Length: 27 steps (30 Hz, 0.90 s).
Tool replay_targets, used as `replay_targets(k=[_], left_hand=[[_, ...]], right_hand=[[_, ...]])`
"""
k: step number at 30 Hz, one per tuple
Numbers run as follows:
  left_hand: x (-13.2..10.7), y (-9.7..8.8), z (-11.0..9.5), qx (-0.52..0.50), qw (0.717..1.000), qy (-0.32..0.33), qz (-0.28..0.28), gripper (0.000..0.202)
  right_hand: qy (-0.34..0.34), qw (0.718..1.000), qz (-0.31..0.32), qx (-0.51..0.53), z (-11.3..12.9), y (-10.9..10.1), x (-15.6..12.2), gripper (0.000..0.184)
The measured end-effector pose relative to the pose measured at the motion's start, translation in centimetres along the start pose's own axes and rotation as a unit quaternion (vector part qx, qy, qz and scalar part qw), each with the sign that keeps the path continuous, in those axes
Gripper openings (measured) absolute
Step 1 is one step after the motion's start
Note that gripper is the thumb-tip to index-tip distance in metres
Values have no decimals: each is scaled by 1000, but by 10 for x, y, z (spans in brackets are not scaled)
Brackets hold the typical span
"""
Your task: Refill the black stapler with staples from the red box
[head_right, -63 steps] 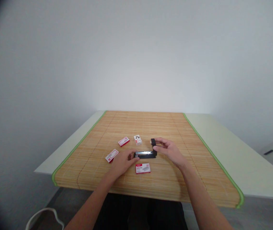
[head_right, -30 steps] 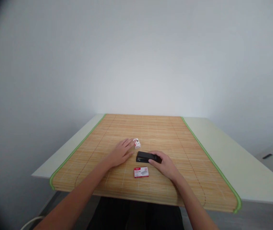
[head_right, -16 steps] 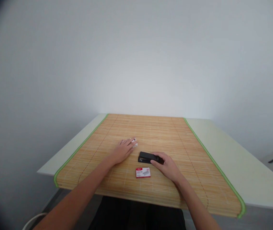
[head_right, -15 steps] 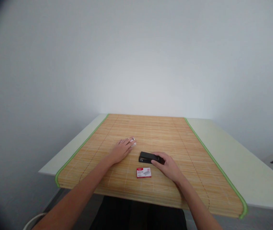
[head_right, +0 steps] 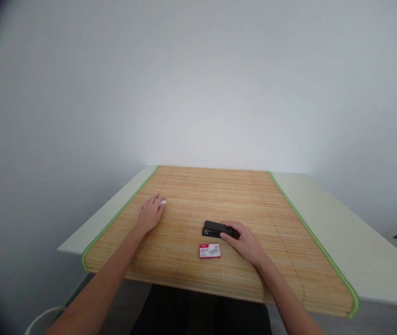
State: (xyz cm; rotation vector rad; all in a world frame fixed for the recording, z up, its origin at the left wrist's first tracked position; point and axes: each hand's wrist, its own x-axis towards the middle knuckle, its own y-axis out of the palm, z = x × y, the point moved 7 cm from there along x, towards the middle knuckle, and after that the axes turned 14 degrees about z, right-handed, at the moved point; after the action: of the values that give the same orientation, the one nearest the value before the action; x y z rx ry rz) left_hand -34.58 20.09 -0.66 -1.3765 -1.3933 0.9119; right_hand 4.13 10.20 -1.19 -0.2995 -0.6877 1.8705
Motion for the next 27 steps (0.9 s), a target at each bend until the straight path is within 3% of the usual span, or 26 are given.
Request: replay_targets(k=[6,11,13,15,18,21,24,27], left_hand=[[-3,-8,-3,-21,999,-24,-19,39],[-14,-36,-17,-37,998,-17,-52,38],[-31,-50,-44,-64,995,30,-72,37],[-58,-52,-87,-112,983,138,-35,35],[-109,-33,-158,-131,934,315,104,29],[-144,-10,-192,-110,906,373,168,30],[-147,2,-189,-108,908,364,178,28],[-131,-2,-161,-98,934,308,151,27]], right_hand=[[0,1000,-1,2,0,0,0,41],[0,1000,0,-7,-2,1,0,41],[2,1000,3,-8,-2,1,0,41],[3,1000,3,-8,-2,0,-1,41],[0,1000,6,-7,0,1,-1,40],[-5,1000,7,-6,2,1,-1,40],[-3,1000,4,-7,3,0,-1,41],[1,1000,10,-14,3,1,-1,42]])
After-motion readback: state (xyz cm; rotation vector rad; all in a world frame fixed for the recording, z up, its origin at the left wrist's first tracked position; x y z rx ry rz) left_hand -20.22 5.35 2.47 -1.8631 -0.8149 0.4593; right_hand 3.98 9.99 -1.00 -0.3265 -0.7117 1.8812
